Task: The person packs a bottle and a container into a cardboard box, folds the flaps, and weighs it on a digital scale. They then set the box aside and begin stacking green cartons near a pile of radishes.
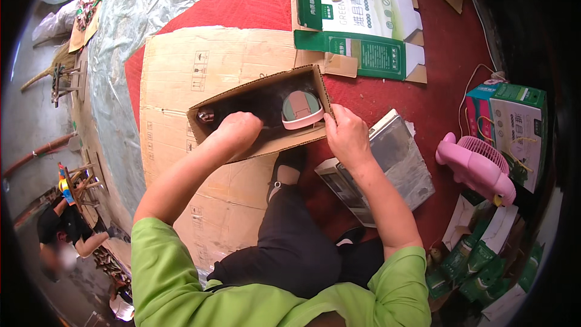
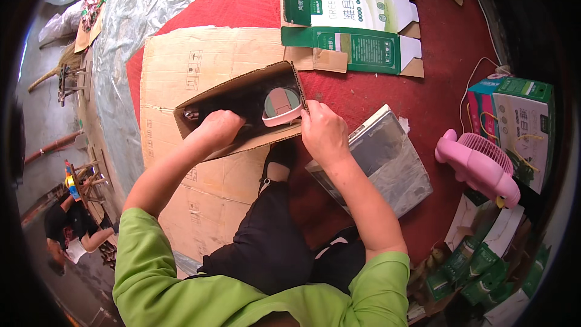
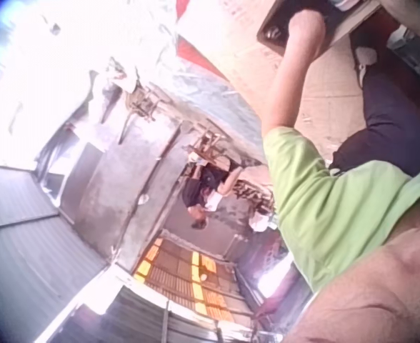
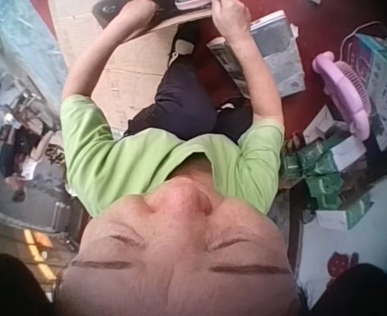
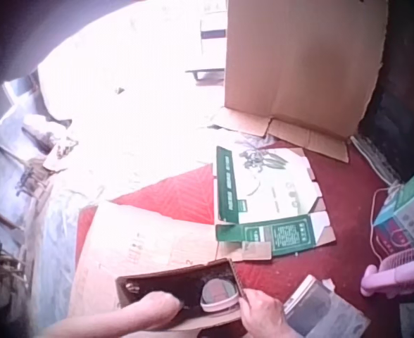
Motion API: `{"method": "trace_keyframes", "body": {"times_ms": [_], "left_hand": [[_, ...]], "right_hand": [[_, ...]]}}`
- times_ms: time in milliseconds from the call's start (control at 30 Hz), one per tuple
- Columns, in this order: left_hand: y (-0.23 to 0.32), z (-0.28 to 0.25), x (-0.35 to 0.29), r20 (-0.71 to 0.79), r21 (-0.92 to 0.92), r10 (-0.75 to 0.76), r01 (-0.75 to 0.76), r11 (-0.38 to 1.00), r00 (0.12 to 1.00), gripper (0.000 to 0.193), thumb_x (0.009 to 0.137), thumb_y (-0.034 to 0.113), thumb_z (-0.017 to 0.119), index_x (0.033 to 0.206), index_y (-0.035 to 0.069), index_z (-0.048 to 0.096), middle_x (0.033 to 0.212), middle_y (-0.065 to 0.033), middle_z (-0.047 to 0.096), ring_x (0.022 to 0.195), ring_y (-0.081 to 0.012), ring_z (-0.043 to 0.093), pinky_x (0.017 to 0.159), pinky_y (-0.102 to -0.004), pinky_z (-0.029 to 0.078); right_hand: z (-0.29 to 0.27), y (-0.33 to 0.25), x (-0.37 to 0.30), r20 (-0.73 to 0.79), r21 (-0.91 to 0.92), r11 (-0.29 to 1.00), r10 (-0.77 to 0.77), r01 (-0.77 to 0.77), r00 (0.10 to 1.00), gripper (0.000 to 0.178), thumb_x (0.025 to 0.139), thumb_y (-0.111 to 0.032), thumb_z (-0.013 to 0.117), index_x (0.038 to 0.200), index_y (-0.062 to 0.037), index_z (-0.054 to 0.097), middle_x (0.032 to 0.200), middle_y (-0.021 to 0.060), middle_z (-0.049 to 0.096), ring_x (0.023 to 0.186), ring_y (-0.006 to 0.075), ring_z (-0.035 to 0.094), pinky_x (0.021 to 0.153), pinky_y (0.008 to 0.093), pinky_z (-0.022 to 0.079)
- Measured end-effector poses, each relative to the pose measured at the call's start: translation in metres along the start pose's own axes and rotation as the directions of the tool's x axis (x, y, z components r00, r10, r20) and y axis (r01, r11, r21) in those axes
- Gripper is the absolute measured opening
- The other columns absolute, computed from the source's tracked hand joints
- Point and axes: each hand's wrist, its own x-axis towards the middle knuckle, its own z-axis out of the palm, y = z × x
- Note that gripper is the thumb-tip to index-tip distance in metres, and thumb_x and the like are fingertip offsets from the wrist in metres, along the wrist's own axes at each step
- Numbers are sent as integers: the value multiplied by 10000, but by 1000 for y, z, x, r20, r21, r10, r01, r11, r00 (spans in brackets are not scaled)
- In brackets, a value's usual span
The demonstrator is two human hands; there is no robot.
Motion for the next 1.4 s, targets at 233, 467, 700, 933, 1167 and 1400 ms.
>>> {"method": "trace_keyframes", "body": {"times_ms": [233,467,700,933,1167,1400], "left_hand": [[-10,9,-53,-261,-134,-4,-33,990,965,147,758,69,535,863,75,637,824,-103,645,807,-262,638,679,-387,504],[-16,31,-56,-71,217,25,-9,976,997,225,803,106,511,1004,108,613,760,-61,611,739,-214,621,645,-350,486],[-16,41,-46,-148,148,57,-34,988,987,237,828,120,479,1026,66,600,736,-87,624,703,-238,638,583,-342,510],[-15,40,-39,-68,109,-75,83,991,995,155,806,104,479,848,20,602,663,-111,631,639,-247,647,546,-348,513],[-20,49,-48,-142,247,-21,56,967,990,138,784,134,490,743,61,599,676,-103,624,590,-228,629,532,-349,490],[-15,13,-55,19,74,-40,38,997,999,221,797,149,543,974,19,570,809,-143,619,754,-306,629,643,-393,507]], "right_hand": [[-1,0,0,4,3,1000,17,-17,1000,159,845,-159,535,924,-21,551,814,173,600,758,369,594,659,452,476],[-1,1,-3,-3,73,997,30,-29,1000,186,834,-117,547,971,8,564,873,211,602,813,395,578,689,442,464],[-2,0,-4,24,85,996,26,-27,999,200,834,-107,550,994,12,566,891,213,603,821,395,580,698,431,465],[0,-2,-4,39,108,993,32,-36,999,218,836,-111,551,1014,14,563,927,214,599,849,386,583,717,419,468],[8,6,-4,15,113,993,14,-16,1000,252,836,-200,572,1015,-24,558,892,165,591,823,363,589,697,424,483],[-6,67,19,326,747,480,340,-461,882,469,896,-451,509,1069,-20,574,950,44,604,816,125,583,679,274,493]]}}
